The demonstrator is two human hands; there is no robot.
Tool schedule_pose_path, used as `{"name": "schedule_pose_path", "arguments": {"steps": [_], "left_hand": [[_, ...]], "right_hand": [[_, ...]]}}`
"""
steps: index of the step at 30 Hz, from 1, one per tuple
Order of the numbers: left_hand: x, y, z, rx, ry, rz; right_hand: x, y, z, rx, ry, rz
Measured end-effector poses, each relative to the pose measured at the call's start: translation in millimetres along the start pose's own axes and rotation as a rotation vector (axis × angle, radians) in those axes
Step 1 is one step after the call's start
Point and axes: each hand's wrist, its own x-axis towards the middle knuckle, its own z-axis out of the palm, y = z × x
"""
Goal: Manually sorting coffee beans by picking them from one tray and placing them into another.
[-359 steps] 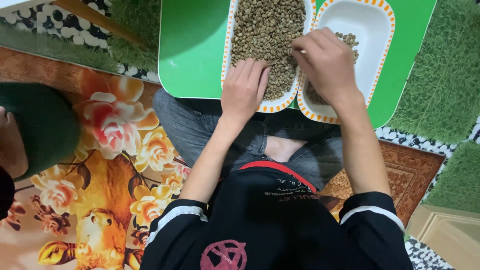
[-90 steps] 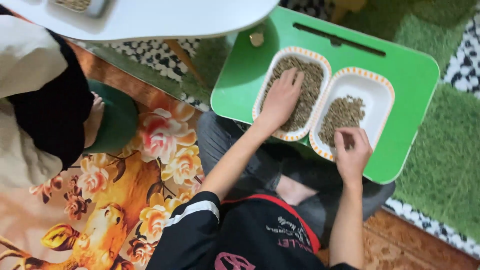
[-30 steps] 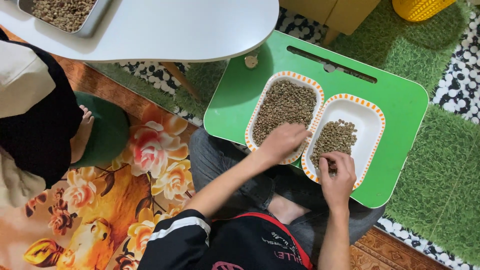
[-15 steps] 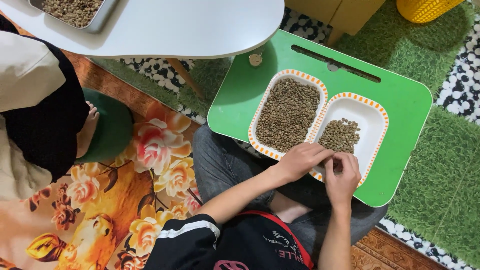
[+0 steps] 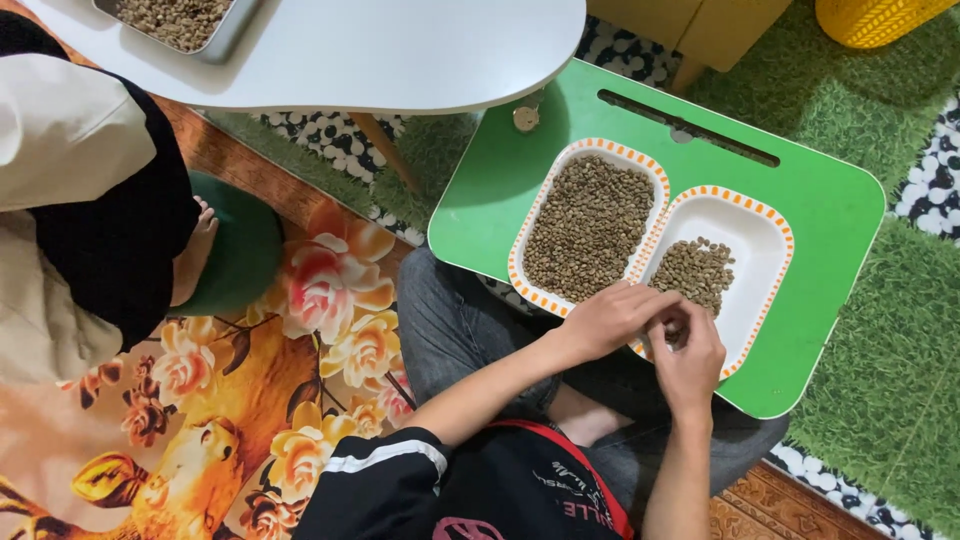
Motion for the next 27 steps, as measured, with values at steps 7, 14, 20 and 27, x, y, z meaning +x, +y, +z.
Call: {"name": "schedule_pose_path", "arguments": {"steps": [7,14,20,27], "left_hand": [[-2.9,-1.5,3.7,-0.017,-0.036,-0.004],[-0.4,-1.2,-1.6,-0.037,-0.069,-0.006],[-2.1,-7.4,12.1,0.027,-0.062,-0.046],[2.4,-4.9,8.0,0.145,-0.038,-0.083]], "right_hand": [[1.5,0.0,-0.6,0.004,-0.058,0.038],[0.4,6.2,-0.1,0.089,-0.071,0.059],[0.6,7.5,0.4,0.124,-0.067,0.052],[-0.8,11.7,3.3,0.124,-0.020,0.004]]}}
